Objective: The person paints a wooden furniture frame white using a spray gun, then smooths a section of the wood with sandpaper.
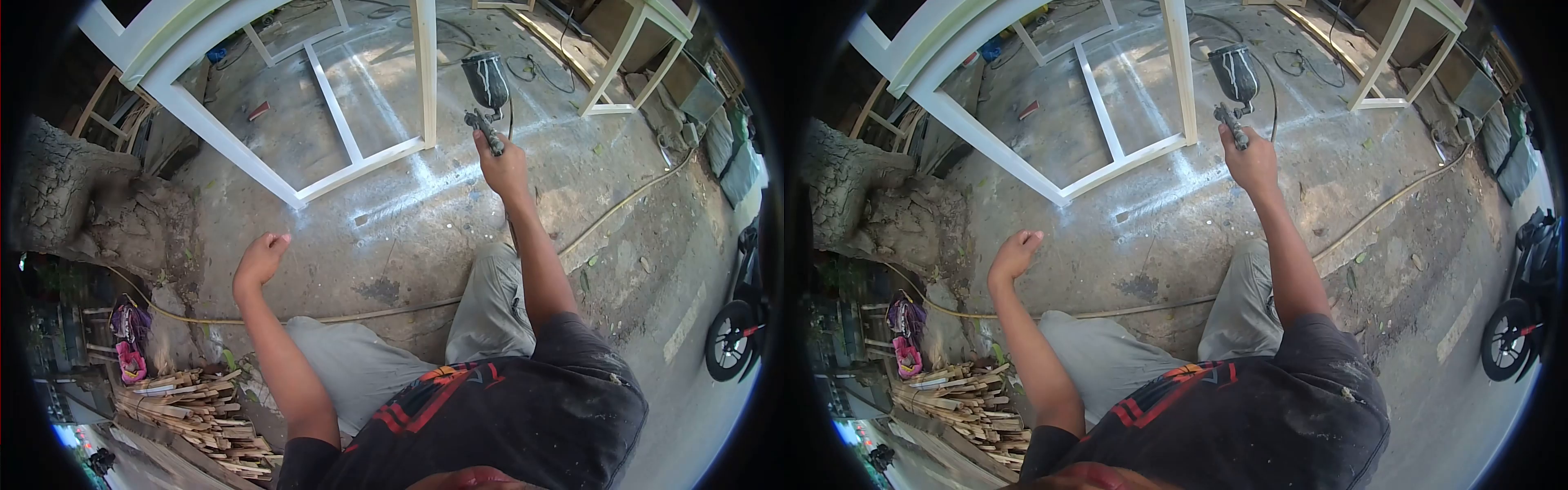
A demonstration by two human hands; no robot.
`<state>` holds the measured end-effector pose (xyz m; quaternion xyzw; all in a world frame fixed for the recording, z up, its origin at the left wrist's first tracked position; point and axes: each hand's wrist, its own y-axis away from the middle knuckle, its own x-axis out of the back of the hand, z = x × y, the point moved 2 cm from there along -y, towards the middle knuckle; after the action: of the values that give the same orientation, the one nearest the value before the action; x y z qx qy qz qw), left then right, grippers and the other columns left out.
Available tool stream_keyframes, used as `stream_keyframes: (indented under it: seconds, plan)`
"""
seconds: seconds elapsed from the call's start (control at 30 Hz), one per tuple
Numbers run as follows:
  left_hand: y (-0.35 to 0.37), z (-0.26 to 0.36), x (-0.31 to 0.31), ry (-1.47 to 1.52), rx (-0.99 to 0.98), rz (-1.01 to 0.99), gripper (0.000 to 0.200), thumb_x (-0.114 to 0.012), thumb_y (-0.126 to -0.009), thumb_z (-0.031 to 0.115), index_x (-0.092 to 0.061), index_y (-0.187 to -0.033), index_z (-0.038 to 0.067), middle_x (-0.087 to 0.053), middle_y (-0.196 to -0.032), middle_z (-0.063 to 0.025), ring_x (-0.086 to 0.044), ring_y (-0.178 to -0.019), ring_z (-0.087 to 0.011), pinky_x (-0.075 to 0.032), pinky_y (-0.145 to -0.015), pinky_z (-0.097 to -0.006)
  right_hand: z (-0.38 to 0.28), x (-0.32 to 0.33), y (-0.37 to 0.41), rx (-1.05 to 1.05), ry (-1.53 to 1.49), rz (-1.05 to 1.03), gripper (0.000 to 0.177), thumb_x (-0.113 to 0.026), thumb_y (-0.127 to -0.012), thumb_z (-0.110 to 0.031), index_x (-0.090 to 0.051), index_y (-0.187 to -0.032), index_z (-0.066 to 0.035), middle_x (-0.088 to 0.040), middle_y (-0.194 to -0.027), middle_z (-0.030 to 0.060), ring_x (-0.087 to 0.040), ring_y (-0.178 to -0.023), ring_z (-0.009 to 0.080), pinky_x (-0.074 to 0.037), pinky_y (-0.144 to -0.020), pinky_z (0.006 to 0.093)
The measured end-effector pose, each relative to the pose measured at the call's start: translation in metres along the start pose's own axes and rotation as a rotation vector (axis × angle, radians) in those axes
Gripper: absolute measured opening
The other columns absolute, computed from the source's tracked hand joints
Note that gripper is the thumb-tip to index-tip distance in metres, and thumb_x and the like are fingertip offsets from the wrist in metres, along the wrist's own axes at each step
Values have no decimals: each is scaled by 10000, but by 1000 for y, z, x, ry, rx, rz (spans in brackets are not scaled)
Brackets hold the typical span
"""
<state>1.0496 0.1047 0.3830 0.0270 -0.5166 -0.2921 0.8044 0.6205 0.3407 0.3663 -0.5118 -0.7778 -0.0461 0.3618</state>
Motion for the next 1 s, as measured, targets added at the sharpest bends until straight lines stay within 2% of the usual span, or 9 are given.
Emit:
stream_keyframes:
  seconds: [0.03,0.13,0.23,0.43,0.57,0.63,0.77,0.97,1.0]
  plan:
    - [-2,-1,-1,11,-12,2,512,-596,-1019,446,-678,-1195,-27,-707,-1005,-140,-637,-928,-229,-488,-885,-360,8,-6,2,-21,8,-17,555,-622,-978,-543,-713,-911,1,-689,-816,304,-676,-826,509,-523,-748,550]
    - [-1,-1,-3,-1,-16,-3,507,-591,-1025,444,-676,-1200,-24,-703,-1003,-121,-624,-924,-219,-485,-888,-356,30,-29,5,-38,93,-61,551,-617,-980,-533,-711,-922,7,-691,-820,309,-679,-835,510,-525,-755,555]
    - [4,8,-1,-35,38,-14,529,-590,-1017,452,-668,-1246,-18,-721,-1123,-200,-679,-1040,-312,-496,-944,-393,51,-54,6,-48,99,-114,555,-610,-981,-534,-713,-929,10,-697,-824,312,-687,-840,505,-535,-771,558]
    - [6,11,-1,-34,46,-44,527,-584,-1023,449,-665,-1263,-13,-716,-1177,-212,-678,-1093,-317,-491,-971,-389,99,-106,13,-136,191,-211,582,-596,-980,-558,-711,-932,11,-706,-851,315,-700,-865,492,-545,-792,561]
    - [4,7,-3,-44,19,-19,515,-593,-1023,450,-673,-1225,-17,-719,-1075,-156,-651,-986,-239,-486,-912,-354,112,-124,15,-126,190,-244,571,-598,-986,-544,-702,-916,13,-710,-863,305,-699,-868,488,-543,-787,560]
    - [3,6,-4,-48,26,-31,518,-593,-1023,450,-671,-1228,-19,-719,-1076,-161,-652,-987,-244,-486,-911,-355,103,-118,18,-103,156,-220,559,-598,-991,-531,-698,-902,12,-713,-861,296,-698,-860,487,-543,-780,559]
    - [2,13,-3,-15,28,-63,512,-585,-1028,426,-661,-1261,-24,-716,-1188,-207,-674,-1100,-324,-489,-977,-394,71,-93,12,-16,98,-98,503,-628,-991,-482,-696,-883,4,-705,-832,288,-687,-817,493,-536,-746,555]
    - [-6,11,-6,24,-32,-36,491,-585,-1025,410,-661,-1243,-24,-716,-1164,-220,-683,-1075,-340,-499,-955,-406,-36,-7,-15,121,-76,126,466,-654,-990,-440,-692,-861,6,-676,-780,294,-675,-793,499,-516,-707,545]
    - [-5,13,-4,22,-33,-39,489,-586,-1024,409,-661,-1238,-24,-716,-1160,-223,-684,-1071,-342,-500,-952,-407,-59,12,-21,108,-82,138,464,-656,-996,-436,-703,-875,10,-669,-756,283,-671,-757,486,-511,-685,519]
